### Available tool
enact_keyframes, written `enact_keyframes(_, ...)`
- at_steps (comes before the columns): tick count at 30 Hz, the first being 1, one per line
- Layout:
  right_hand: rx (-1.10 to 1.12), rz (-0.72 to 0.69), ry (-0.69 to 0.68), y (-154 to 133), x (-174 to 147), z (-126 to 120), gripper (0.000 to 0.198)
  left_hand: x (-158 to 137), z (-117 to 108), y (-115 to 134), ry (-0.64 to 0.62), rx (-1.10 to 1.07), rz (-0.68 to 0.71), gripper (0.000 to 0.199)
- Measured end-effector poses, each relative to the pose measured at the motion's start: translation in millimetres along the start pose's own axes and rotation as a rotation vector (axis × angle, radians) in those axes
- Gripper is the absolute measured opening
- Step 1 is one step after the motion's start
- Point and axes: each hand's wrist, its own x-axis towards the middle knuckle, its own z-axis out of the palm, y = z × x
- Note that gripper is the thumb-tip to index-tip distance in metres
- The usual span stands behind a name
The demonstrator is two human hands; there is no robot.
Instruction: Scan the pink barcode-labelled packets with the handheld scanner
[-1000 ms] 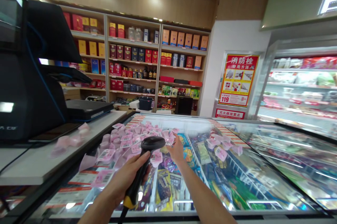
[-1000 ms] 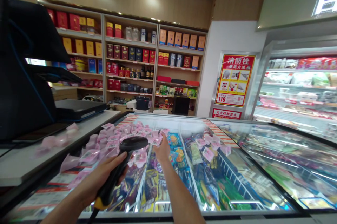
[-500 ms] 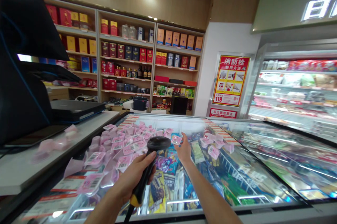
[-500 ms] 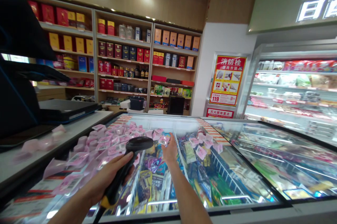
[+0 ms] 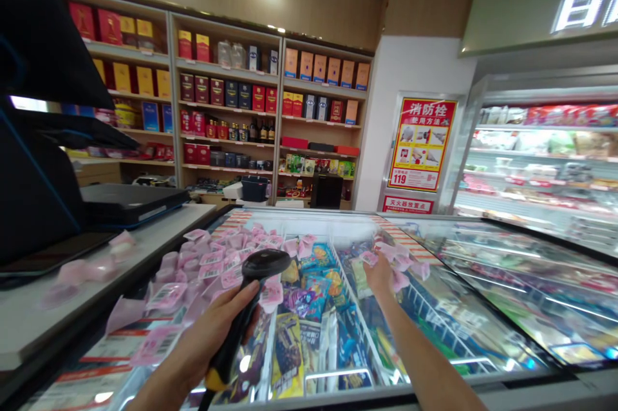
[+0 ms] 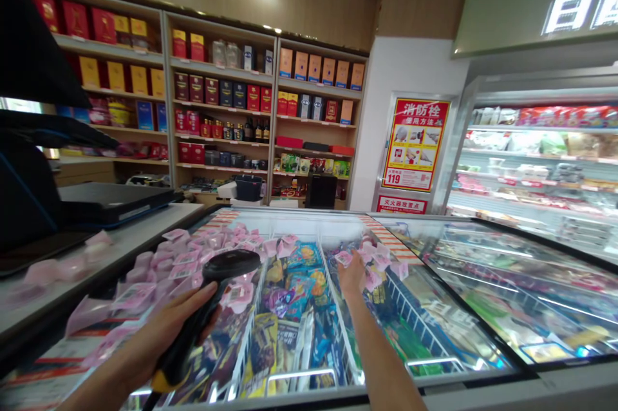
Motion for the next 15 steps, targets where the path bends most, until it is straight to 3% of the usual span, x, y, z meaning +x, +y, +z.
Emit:
enact_keyframes(5, -0.084, 0.004, 0.01, 18, 13, -6, 0.035, 4, -11, -1, 0.018, -0.038, -0.006, 0.029)
enact_keyframes(10, -0.158, -0.009, -0.02, 16, 15, -4, 0.038, 4, -10, -3, 0.047, -0.05, 0.003, 0.028)
enact_keyframes(15, -0.176, -0.008, -0.069, 10, 8, -12, 0.04, 8, -10, -7, -0.009, -0.051, -0.006, 0.029)
